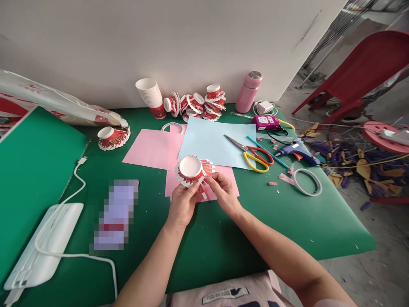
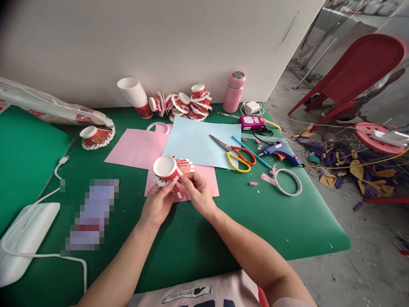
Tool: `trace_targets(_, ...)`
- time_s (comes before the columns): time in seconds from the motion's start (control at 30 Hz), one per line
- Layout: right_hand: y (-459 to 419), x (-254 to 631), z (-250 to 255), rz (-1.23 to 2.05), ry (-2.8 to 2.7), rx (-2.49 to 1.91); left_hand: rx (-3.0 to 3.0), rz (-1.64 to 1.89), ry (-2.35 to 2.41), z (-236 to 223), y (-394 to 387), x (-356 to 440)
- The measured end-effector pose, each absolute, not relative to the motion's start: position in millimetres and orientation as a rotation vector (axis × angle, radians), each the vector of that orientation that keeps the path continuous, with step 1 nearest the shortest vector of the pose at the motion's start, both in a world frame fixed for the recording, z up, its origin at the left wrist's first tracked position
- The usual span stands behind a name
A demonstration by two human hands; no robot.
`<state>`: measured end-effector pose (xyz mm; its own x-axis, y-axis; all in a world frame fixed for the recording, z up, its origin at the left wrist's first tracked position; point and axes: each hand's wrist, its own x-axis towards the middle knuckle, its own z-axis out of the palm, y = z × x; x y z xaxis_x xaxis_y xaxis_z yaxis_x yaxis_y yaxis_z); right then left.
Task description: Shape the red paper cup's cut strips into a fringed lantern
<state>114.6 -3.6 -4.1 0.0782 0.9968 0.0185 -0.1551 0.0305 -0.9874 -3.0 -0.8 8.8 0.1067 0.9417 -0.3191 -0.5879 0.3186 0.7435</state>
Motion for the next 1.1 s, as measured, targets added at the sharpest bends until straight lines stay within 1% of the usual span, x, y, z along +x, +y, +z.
trace_targets(0.23, -6, 118, -2, 0.975, -1.221, -1.174, 0.379, 1.178, 0.839, 13, 5, -10)
trace_targets(0.6, -8, 119, -6, 0.8, -1.453, -1.175, 0.479, 1.211, 0.707, 12, 7, -12)
trace_targets(0.77, -7, 120, -6, 0.719, -1.513, -1.193, 0.495, 1.252, 0.773, 8, 7, -12)
trace_targets(0.97, -5, 120, -10, 0.414, -1.752, -1.098, 0.37, 1.28, 0.796, 8, 9, -14)
trace_targets(1.1, -3, 121, -14, 0.244, -1.875, -1.054, 0.29, 1.222, 0.767, 8, 9, -15)
